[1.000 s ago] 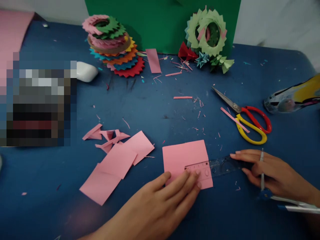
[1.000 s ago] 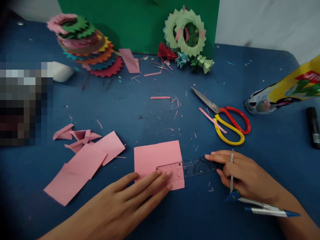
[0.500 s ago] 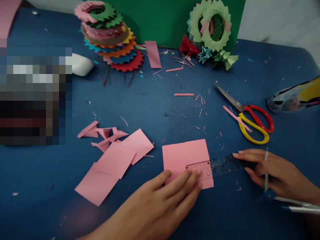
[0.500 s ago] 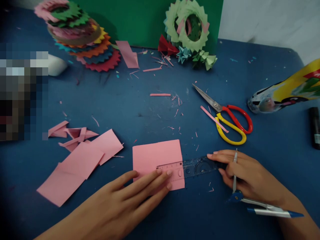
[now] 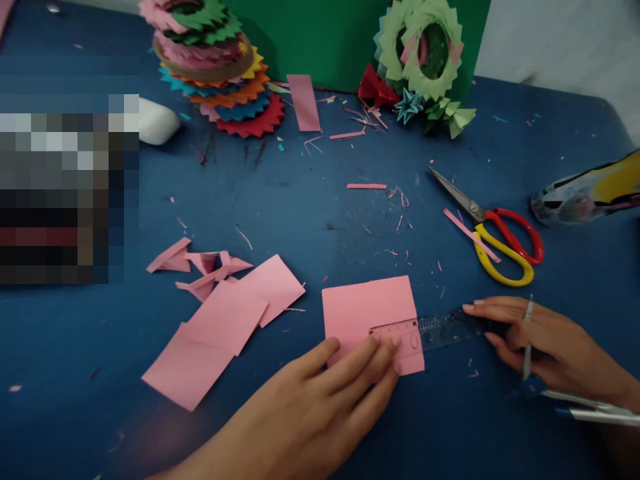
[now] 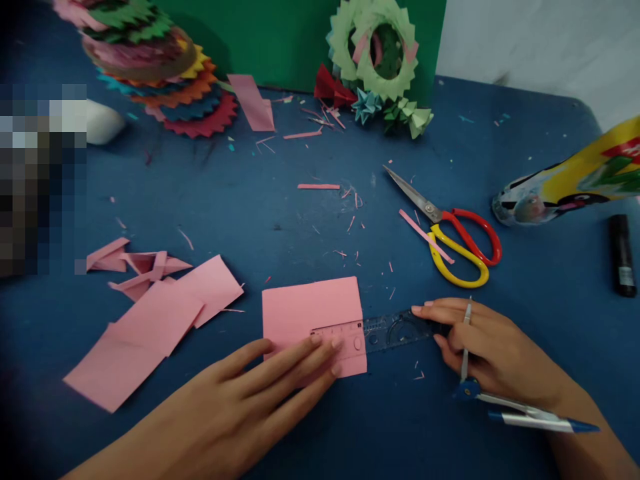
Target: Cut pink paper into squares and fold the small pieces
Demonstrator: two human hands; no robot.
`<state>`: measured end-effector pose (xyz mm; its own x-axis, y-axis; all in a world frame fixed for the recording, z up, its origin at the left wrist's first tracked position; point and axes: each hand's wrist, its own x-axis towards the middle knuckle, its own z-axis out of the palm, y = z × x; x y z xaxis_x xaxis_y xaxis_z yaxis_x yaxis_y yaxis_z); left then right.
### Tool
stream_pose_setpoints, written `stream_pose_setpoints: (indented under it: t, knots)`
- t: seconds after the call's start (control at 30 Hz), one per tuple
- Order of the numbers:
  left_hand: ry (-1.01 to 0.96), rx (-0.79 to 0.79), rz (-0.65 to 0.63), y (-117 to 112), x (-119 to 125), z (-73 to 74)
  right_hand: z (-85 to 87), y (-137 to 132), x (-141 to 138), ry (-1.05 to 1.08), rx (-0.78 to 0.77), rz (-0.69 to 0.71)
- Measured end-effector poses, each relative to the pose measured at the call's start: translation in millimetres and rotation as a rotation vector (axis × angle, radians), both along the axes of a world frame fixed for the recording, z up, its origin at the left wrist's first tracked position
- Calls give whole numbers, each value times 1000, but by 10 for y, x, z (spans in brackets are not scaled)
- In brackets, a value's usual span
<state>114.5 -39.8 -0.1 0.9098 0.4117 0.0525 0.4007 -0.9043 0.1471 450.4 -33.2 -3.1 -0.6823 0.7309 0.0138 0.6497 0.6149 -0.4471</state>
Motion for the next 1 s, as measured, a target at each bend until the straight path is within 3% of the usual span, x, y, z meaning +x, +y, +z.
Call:
stream_pose_setpoints:
  t: [0.53, 0.67, 0.77, 0.83, 0.93, 1.0]
  knots:
    - [2, -5, 8, -24, 6, 2, -12, 4, 1, 70, -99, -42]
    - [1, -6, 34, -33, 18, 8, 50, -6, -26, 342, -234, -208]
    - [4, 8, 41, -34, 30, 13, 151, 31, -191, 547, -444, -369]
    - [5, 10, 39, -36, 38, 14, 227, 110, -396, 479, -541, -292]
    - [4, -10, 47, -51, 50, 6, 285, 290, -770, 272, -498, -118]
    - [7, -25, 48, -67, 55, -5, 263, 401, -988, 262, -499, -25]
